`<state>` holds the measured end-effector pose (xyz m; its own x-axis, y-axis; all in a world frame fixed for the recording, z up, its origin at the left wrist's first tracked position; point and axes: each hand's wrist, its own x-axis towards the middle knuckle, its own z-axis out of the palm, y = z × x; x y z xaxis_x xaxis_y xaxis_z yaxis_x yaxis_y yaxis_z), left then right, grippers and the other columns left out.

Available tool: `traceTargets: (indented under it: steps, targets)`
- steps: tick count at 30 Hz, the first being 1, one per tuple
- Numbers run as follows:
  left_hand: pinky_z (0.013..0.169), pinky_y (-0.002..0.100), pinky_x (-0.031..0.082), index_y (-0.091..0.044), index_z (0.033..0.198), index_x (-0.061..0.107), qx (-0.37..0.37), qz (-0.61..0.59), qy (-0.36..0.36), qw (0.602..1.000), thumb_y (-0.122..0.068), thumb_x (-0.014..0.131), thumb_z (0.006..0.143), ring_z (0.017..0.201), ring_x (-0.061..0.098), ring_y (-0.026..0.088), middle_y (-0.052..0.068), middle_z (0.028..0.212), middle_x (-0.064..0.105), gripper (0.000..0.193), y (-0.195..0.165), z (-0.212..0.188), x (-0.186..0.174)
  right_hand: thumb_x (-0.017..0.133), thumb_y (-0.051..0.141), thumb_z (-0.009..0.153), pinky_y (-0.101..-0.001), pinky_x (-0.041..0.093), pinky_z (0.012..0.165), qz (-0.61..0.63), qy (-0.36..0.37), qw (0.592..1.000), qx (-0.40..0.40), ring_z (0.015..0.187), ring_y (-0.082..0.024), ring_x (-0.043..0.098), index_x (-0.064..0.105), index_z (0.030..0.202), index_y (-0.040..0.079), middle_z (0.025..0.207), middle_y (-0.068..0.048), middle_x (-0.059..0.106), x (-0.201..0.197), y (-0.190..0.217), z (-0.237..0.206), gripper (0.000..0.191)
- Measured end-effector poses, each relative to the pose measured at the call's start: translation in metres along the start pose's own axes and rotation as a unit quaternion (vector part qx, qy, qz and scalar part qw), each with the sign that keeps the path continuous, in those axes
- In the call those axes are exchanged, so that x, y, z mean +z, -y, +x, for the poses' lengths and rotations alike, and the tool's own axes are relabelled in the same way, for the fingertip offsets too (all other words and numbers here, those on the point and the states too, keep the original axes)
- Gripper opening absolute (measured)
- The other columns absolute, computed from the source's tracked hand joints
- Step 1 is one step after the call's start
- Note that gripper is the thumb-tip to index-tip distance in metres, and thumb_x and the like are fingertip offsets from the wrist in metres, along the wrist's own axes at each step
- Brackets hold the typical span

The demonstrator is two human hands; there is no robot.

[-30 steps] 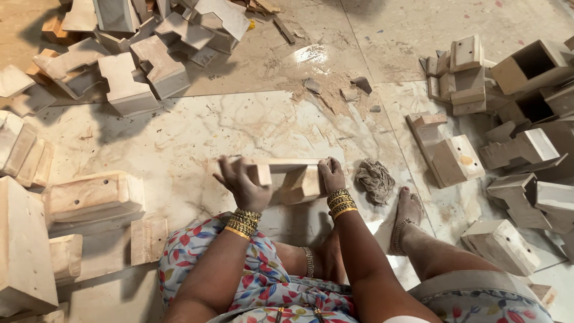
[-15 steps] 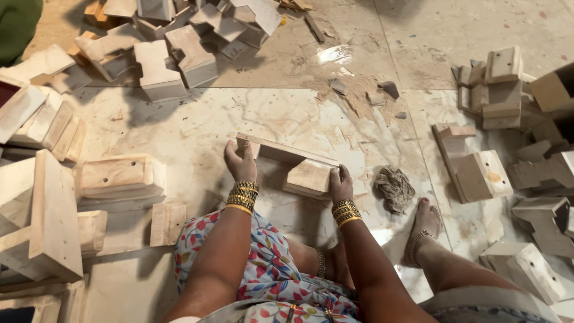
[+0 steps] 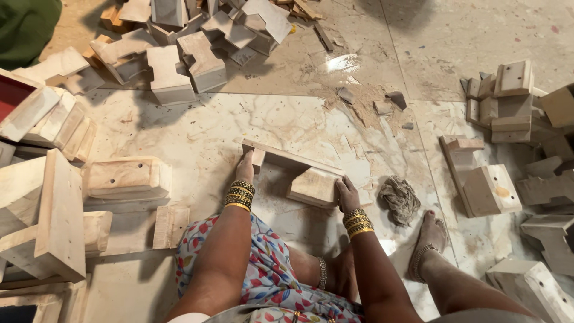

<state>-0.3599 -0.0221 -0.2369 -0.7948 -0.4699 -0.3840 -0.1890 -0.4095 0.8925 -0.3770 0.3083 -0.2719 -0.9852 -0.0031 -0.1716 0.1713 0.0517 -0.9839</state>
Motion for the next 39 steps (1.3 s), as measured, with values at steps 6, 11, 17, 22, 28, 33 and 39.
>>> traceTargets:
  steps: [6, 11, 17, 22, 28, 33, 39]
  targets:
    - [0.096, 0.035, 0.05, -0.001, 0.122, 0.067, 0.036, -0.239, 0.07, 0.968, -0.025, 0.068, 0.09, 0.109, 0.063, 0.02, 0.009, 0.118, 0.069, 0.04, 0.001, -0.006, 0.0, 0.052, 0.02, 0.093, -0.0426, 0.049, 0.104, 0.213, 0.05, 0.973, 0.077, 0.126, -0.029, 0.055, 0.047, 0.15, 0.001, 0.14, -0.017, 0.056, -0.01, 0.01, 0.002, 0.061]
    - [0.091, 0.033, 0.055, -0.005, 0.12, 0.068, 0.049, -0.295, 0.139, 0.944, -0.012, 0.061, 0.086, 0.101, 0.068, 0.017, 0.005, 0.108, 0.071, 0.036, -0.001, -0.011, -0.015, 0.049, 0.022, 0.083, -0.0519, 0.042, 0.113, 0.316, 0.066, 0.942, 0.094, 0.139, -0.031, 0.049, 0.042, 0.154, 0.013, 0.154, -0.011, 0.05, -0.01, 0.009, -0.003, 0.071]
    - [0.081, 0.034, 0.059, -0.001, 0.118, 0.067, 0.048, -0.296, 0.085, 0.95, -0.023, 0.053, 0.1, 0.096, 0.071, 0.021, 0.011, 0.107, 0.073, 0.032, 0.005, -0.009, -0.02, 0.05, 0.022, 0.078, -0.0516, 0.044, 0.11, 0.302, 0.12, 0.935, 0.143, 0.127, -0.03, 0.054, 0.043, 0.153, 0.015, 0.144, -0.009, 0.056, -0.024, -0.001, -0.008, 0.076]
    - [0.087, 0.032, 0.062, -0.008, 0.128, 0.059, 0.04, -0.323, 0.135, 0.936, -0.02, 0.049, 0.101, 0.105, 0.071, 0.018, 0.007, 0.117, 0.07, 0.031, 0.003, -0.01, -0.016, 0.054, 0.023, 0.078, -0.0547, 0.046, 0.104, 0.302, 0.136, 0.932, 0.148, 0.12, -0.029, 0.058, 0.042, 0.153, 0.014, 0.138, -0.009, 0.059, -0.035, -0.002, -0.01, 0.076]
    - [0.085, 0.034, 0.059, -0.005, 0.146, 0.054, 0.007, -0.272, 0.225, 0.936, -0.017, 0.053, 0.099, 0.104, 0.07, 0.019, 0.011, 0.123, 0.07, 0.048, -0.014, -0.017, -0.026, 0.056, 0.014, 0.079, -0.0456, 0.06, 0.087, 0.206, 0.056, 0.967, 0.142, 0.111, -0.029, 0.06, 0.053, 0.148, 0.009, 0.133, -0.012, 0.06, -0.042, 0.009, 0.003, 0.07]
    - [0.086, 0.037, 0.061, -0.004, 0.131, 0.06, -0.103, -0.244, 0.197, 0.944, -0.031, 0.054, 0.1, 0.102, 0.071, 0.022, 0.012, 0.117, 0.071, 0.041, -0.01, -0.018, -0.024, 0.062, 0.021, 0.088, -0.0357, 0.062, 0.079, 0.076, -0.085, 0.993, 0.034, 0.113, -0.028, 0.066, 0.059, 0.149, 0.014, 0.146, -0.018, 0.058, -0.029, 0.026, 0.013, 0.061]
    - [0.084, 0.04, 0.059, -0.005, 0.131, 0.062, -0.16, -0.291, 0.215, 0.918, -0.035, 0.057, 0.101, 0.103, 0.071, 0.025, 0.013, 0.119, 0.071, 0.042, 0.008, -0.009, -0.019, 0.054, 0.052, 0.097, -0.0487, 0.05, 0.104, -0.343, -0.072, 0.937, -0.007, 0.137, -0.038, 0.05, 0.047, 0.153, 0.024, 0.163, -0.02, 0.032, 0.027, 0.042, 0.005, 0.063]
